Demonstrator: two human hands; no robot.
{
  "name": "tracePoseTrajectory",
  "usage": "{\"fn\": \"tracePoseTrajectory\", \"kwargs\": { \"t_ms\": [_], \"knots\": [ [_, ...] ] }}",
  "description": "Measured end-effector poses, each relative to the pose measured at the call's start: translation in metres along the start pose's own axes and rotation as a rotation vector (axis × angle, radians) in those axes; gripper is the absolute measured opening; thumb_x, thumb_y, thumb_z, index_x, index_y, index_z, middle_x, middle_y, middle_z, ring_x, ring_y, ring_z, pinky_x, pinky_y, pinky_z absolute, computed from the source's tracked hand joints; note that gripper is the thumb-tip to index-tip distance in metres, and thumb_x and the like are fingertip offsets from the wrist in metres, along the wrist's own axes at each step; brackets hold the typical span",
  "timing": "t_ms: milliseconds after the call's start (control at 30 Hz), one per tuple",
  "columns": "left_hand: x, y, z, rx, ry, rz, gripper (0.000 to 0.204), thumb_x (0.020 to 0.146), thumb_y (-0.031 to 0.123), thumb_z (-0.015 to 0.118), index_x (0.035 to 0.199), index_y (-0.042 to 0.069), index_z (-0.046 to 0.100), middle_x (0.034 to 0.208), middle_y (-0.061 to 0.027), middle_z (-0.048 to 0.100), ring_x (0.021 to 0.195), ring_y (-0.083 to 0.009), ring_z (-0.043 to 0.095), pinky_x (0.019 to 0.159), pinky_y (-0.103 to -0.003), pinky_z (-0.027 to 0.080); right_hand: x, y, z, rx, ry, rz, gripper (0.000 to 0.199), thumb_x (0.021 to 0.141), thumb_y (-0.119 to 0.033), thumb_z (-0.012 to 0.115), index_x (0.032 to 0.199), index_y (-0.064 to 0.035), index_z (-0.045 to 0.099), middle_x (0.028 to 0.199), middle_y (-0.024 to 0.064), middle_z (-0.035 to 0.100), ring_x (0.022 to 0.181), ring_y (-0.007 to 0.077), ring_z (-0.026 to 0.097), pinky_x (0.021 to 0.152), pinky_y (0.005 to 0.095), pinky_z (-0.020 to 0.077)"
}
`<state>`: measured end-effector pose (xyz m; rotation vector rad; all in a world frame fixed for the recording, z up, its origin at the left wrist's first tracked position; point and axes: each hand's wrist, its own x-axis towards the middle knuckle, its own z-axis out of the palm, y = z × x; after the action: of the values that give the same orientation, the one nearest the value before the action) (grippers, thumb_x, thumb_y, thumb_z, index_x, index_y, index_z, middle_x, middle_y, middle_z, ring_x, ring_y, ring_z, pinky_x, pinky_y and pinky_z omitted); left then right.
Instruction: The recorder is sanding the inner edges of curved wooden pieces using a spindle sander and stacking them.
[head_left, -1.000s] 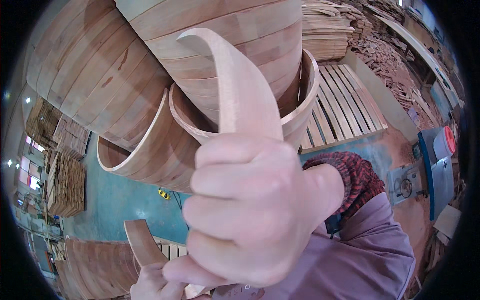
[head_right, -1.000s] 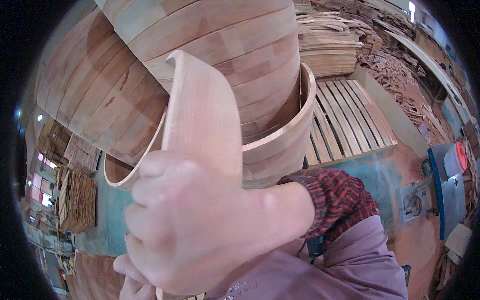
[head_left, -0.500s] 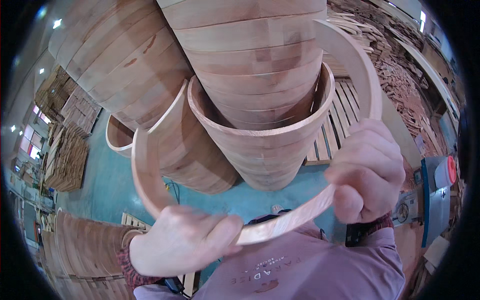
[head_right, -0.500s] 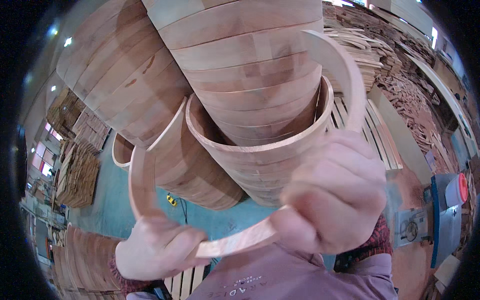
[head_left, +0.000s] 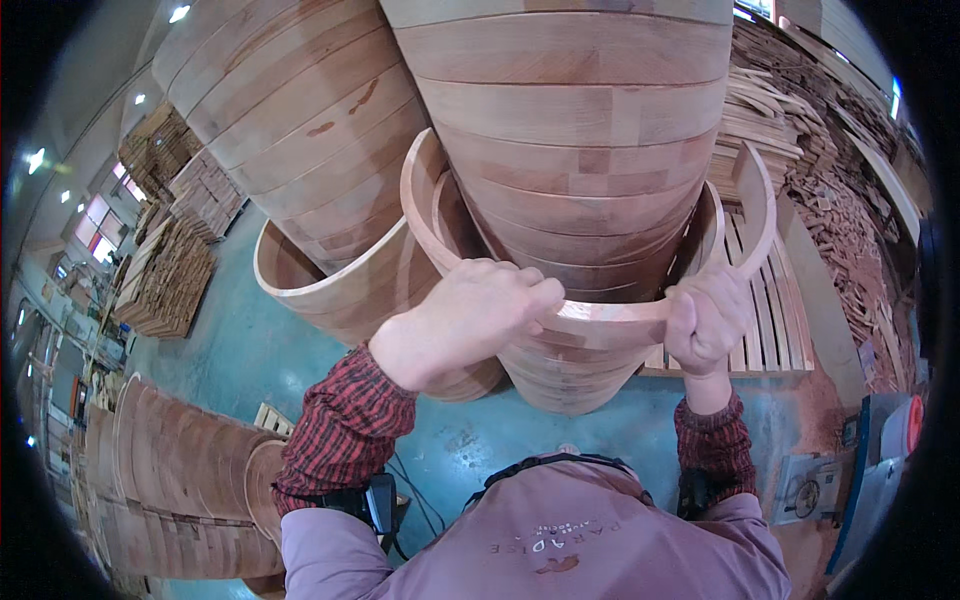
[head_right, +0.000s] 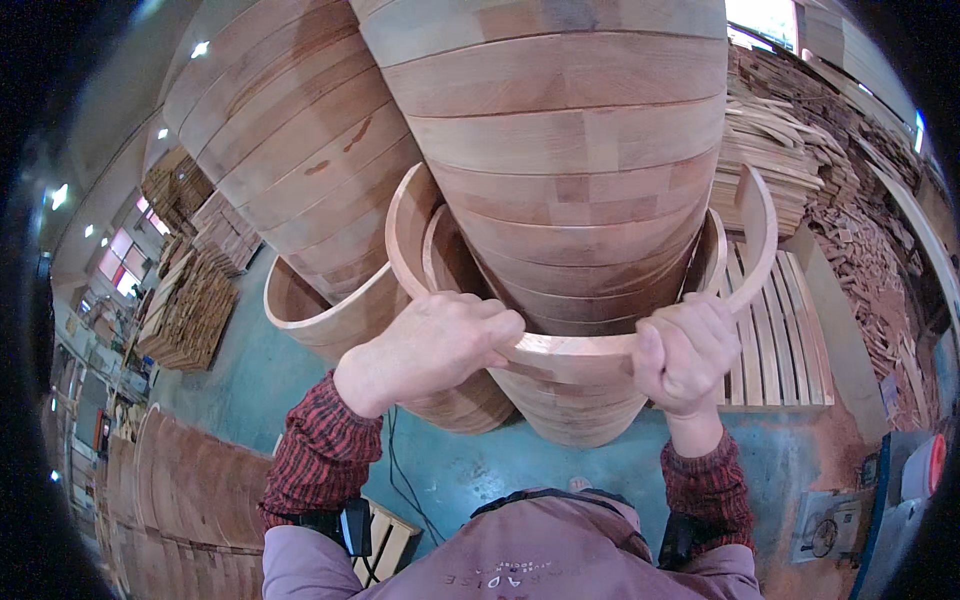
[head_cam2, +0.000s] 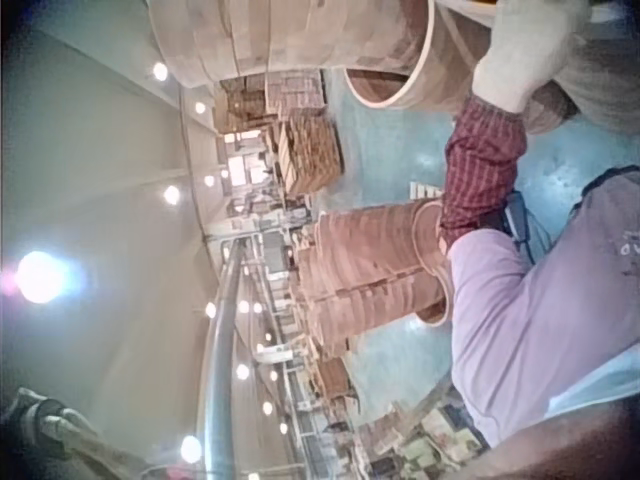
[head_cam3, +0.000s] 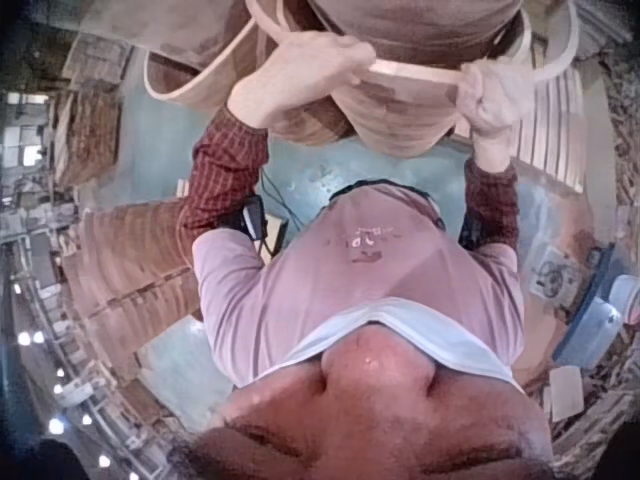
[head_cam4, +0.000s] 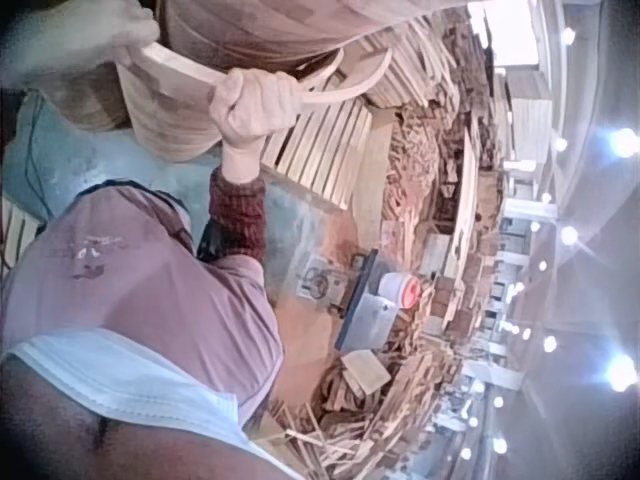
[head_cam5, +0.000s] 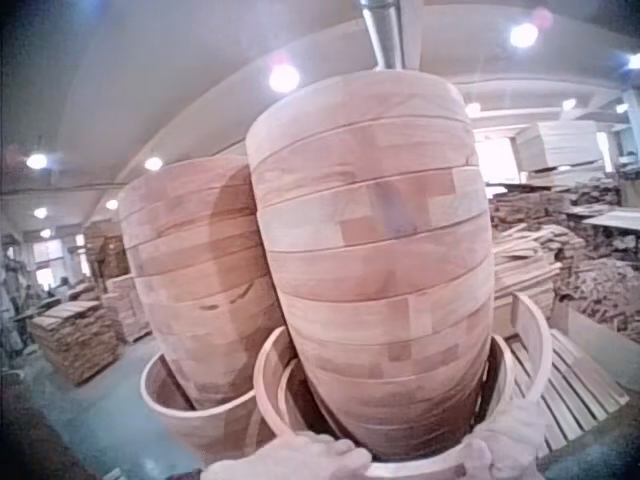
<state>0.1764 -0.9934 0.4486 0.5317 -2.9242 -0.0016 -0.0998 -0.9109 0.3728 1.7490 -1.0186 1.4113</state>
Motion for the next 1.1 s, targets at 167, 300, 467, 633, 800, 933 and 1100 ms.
{"fn": "tracePoseTrajectory", "kwargs": {
  "t_ms": [167,300,467,633,800,933,1100],
  "knots": [
    [0.016,-0.028,0.025,0.016,0.029,-0.029,0.020,0.085,0.019,0.074,0.091,0.008,0.058,0.089,-0.0127,0.065,0.093,-0.0355,0.067,0.081,-0.049,0.053,-0.020,0.022,0.030,-0.003,-0.053,0.106,0.015,0.083,-0.009,0.066,0.069,-0.0066,0.067,0.066,0.0066,0.064,0.063,0.0291,0.062,0.068,0.0442,0.0519],
    [0.004,-0.047,0.048,-0.032,0.105,-0.099,0.031,0.084,0.027,0.078,0.104,0.006,0.065,0.100,-0.0112,0.068,0.100,-0.0348,0.067,0.090,-0.048,0.052,-0.029,0.028,0.033,0.069,-0.095,0.096,0.007,0.081,-0.011,0.072,0.076,-0.0064,0.071,0.077,0.0090,0.069,0.071,0.0289,0.066,0.078,0.0425,0.0541],
    [-0.016,-0.058,0.083,-0.178,0.534,-0.261,0.048,0.093,0.037,0.072,0.123,0.000,0.063,0.152,-0.0215,0.053,0.148,-0.0413,0.043,0.118,-0.051,0.038,-0.066,0.080,-0.002,-0.051,0.090,0.363,0.034,0.094,-0.020,0.065,0.120,0.0006,0.069,0.125,0.0191,0.067,0.117,0.0331,0.063,0.107,0.0467,0.0457],
    [-0.028,-0.101,0.160,-0.904,1.136,-0.745,0.062,0.111,0.047,0.046,0.156,0.004,0.039,0.163,-0.0146,0.039,0.148,-0.0335,0.041,0.122,-0.046,0.034,-0.101,0.130,0.022,0.371,0.267,0.885,0.058,0.107,-0.036,0.046,0.149,0.0037,0.047,0.150,0.0194,0.052,0.141,0.0308,0.048,0.120,0.0417,0.0350],
    [0.013,-0.095,0.173,-1.544,1.287,-0.832,0.082,0.108,0.068,0.030,0.166,0.010,0.024,0.170,-0.0122,0.029,0.153,-0.0322,0.032,0.127,-0.046,0.027,-0.105,0.163,0.048,0.791,0.443,1.107,0.070,0.113,-0.048,0.035,0.159,0.0040,0.035,0.159,0.0186,0.045,0.147,0.0287,0.042,0.124,0.0399,0.0317],
    [0.023,-0.083,0.166,-1.545,1.337,-0.849,0.085,0.106,0.070,0.032,0.166,0.011,0.023,0.170,-0.0131,0.028,0.154,-0.0333,0.030,0.128,-0.048,0.026,-0.095,0.158,0.056,0.791,0.461,1.156,0.070,0.113,-0.048,0.034,0.160,0.0034,0.035,0.160,0.0184,0.044,0.147,0.0288,0.043,0.124,0.0400,0.0322],
    [0.025,-0.094,0.182,-1.629,1.379,-0.783,0.090,0.103,0.076,0.032,0.167,0.012,0.021,0.171,-0.0136,0.026,0.155,-0.0356,0.027,0.129,-0.051,0.024,-0.103,0.168,0.052,0.770,0.403,1.131,0.069,0.113,-0.048,0.033,0.160,0.0018,0.035,0.160,0.0174,0.044,0.148,0.0284,0.042,0.124,0.0394,0.0310]
  ]
}}
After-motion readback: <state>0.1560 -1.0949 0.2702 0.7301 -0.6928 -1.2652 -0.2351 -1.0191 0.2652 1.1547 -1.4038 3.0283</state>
